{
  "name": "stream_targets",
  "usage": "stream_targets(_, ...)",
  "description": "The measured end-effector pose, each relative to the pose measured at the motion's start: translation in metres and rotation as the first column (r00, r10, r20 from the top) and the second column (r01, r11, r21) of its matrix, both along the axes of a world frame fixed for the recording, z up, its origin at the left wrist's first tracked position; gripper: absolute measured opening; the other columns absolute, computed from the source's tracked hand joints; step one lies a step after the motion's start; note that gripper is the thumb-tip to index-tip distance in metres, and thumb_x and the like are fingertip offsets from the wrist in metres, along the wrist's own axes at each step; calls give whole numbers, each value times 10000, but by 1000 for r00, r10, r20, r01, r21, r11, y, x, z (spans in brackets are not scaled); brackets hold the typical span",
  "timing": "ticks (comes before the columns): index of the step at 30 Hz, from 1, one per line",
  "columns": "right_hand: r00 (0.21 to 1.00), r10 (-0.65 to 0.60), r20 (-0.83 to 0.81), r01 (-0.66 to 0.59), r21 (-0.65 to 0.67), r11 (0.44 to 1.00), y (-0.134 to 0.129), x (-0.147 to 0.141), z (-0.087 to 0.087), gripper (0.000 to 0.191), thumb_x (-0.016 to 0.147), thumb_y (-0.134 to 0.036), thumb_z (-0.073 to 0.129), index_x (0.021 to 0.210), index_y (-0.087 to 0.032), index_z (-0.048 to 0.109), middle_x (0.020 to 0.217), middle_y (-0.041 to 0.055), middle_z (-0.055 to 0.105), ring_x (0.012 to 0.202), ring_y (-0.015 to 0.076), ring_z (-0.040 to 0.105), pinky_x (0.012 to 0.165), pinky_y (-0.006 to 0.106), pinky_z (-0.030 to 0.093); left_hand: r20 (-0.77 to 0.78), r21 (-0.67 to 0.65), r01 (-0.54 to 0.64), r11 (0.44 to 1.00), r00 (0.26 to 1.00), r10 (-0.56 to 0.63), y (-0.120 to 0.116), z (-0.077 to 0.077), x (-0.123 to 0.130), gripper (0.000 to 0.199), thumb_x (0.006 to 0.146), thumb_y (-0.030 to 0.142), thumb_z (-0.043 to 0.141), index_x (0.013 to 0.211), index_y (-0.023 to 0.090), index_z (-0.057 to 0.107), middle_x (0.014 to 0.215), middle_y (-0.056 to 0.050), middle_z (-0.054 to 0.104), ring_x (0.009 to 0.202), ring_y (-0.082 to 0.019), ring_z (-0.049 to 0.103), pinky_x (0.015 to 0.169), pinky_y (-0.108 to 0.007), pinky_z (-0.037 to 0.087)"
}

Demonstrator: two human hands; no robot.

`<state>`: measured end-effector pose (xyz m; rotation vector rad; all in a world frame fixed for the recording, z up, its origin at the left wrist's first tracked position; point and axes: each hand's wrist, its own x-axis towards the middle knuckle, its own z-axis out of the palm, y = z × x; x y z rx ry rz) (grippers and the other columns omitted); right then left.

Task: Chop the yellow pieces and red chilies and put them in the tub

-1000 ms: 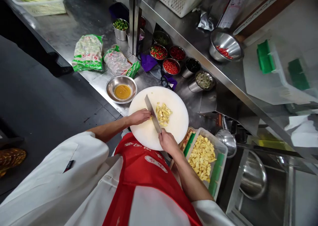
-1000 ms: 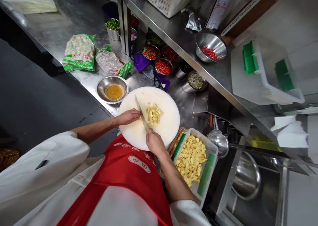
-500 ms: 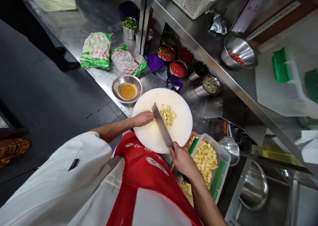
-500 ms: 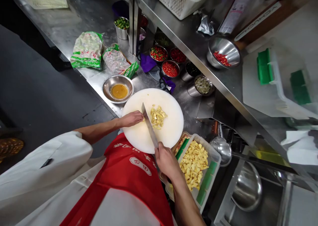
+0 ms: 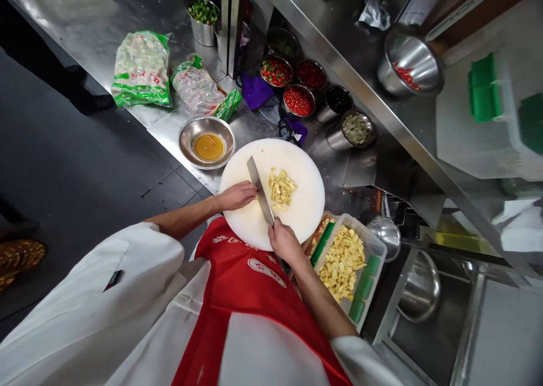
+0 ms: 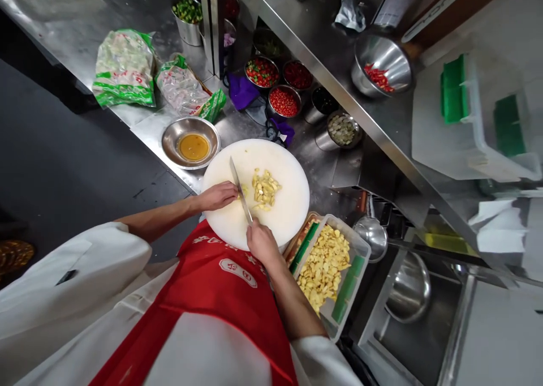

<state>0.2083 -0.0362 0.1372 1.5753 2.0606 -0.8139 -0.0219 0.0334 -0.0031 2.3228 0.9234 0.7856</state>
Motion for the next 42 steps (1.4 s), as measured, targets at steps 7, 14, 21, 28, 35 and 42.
stream_targets(7, 999, 17, -52, -17, -1, 1000, -11, 20, 11, 220, 1041, -307, 354, 1039, -174, 529, 900, 102, 732, 874, 228, 695, 684, 281, 348, -17, 31, 6, 1000, 1000, -6, -2, -3, 1, 260, 1016, 257, 415, 1017, 161, 657, 1062, -113, 674, 1035, -211, 604, 950, -382, 508)
stream_targets(14, 1000, 8, -30, -7, 30, 1000, 9, -9, -8, 220, 1042, -284, 364, 1103, -153, 530, 972, 125, 734, 905, 225, 691, 724, 279, 355, -26, 78, 0, 997, 1000, 2, -3, -3, 0, 281, 1022, 258, 408, 1012, 152, 669, 1056, -113, 682, 1016, -205, 609, 946, -377, 512)
stream_targets(21, 998, 12, -63, -13, -8, 1000, -15, 27, 24, 222, 1038, -308, 360, 1033, -177, 538, 901, 96, 728, 877, 222, 684, 704, 278, 363, -38, 99, -27, 995, 999, 30, -5, -1, 2, 280, 1023, 249, 403, 1005, 152, 666, 1025, -107, 684, 991, -201, 602, 928, -367, 506)
stream_targets(28, 997, 0, -72, 2, 35, 999, 10, -8, -19, 214, 1035, -274, 370, 1081, -152, 539, 954, 126, 736, 885, 232, 692, 713, 280, 368, -31, 126, -17, 992, 999, 21, -6, -4, 0, 267, 1019, 242, 414, 1006, 153, 666, 1032, -109, 680, 1006, -199, 601, 927, -359, 515)
stream_targets(35, 997, 1, -74, -2, -8, 1000, -18, 26, 24, 198, 1033, -287, 373, 1040, -179, 538, 925, 97, 736, 876, 216, 694, 696, 269, 367, -50, 112, -37, 993, 998, 43, -7, -9, -1, 264, 1017, 245, 418, 991, 158, 665, 1012, -102, 679, 988, -200, 597, 920, -362, 516)
stream_targets(42, 999, -17, -29, 16, -5, 1000, 9, -20, -13, 236, 1043, -265, 349, 1120, -141, 536, 1019, 147, 734, 924, 232, 698, 737, 285, 386, -18, 116, -24, 993, 999, 26, -7, -12, -3, 230, 1004, 248, 458, 1012, 173, 676, 1014, -97, 687, 1003, -201, 603, 912, -362, 524)
